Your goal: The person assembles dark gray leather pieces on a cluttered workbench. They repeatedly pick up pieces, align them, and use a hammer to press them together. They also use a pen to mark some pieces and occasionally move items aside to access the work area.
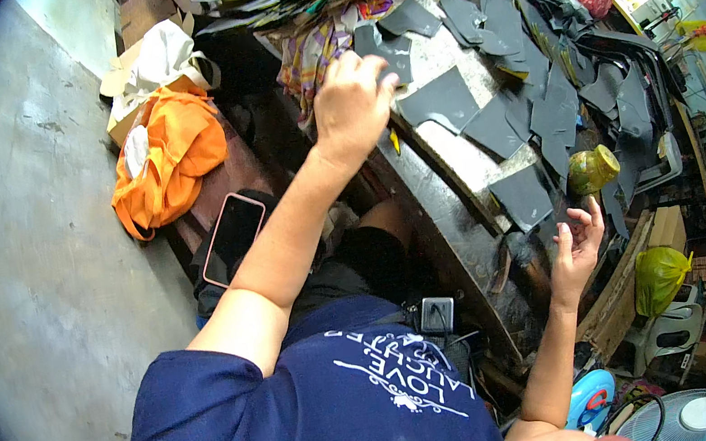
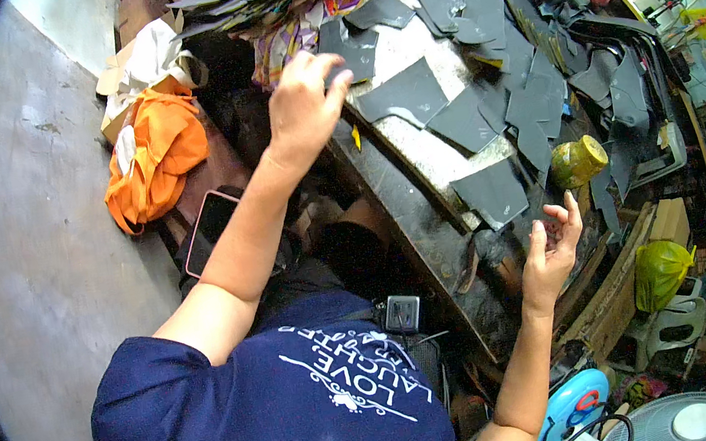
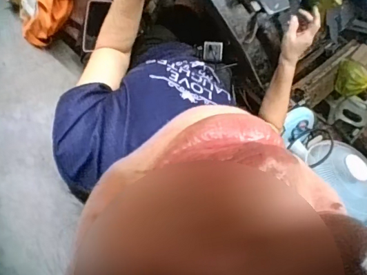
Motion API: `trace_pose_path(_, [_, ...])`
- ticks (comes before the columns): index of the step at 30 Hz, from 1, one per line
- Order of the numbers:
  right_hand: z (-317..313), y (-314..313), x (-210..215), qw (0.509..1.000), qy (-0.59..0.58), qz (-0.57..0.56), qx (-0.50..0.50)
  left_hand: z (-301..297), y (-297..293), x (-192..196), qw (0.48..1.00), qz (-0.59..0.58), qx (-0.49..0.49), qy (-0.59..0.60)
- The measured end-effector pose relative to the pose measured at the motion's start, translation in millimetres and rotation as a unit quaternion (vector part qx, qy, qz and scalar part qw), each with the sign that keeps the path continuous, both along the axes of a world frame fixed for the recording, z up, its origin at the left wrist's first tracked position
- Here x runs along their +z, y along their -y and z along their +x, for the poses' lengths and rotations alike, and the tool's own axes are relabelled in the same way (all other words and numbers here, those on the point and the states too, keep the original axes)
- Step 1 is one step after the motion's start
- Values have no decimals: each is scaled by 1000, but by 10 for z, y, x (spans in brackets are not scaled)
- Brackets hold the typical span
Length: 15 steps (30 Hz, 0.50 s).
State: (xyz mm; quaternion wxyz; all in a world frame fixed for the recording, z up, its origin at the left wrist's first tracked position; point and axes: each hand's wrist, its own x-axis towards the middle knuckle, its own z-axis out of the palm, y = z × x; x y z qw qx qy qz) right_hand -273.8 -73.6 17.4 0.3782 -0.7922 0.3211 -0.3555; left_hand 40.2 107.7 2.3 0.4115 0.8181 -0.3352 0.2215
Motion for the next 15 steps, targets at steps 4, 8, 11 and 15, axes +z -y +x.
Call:
trace_pose_path(4, [-66,-84,-35,993,-51,-101,15,139,-12,2,994,81,61,-41])
trace_pose_path(8, [-41,-79,-44,988,-83,-124,32,155,20,-49,991,133,18,-27])
trace_pose_path(11, [-16,-68,-42,988,-84,-122,34,184,27,-111,988,151,16,-12])
trace_pose_path(15, [-15,-74,-42,987,-91,-126,31,248,30,-172,992,121,19,38])
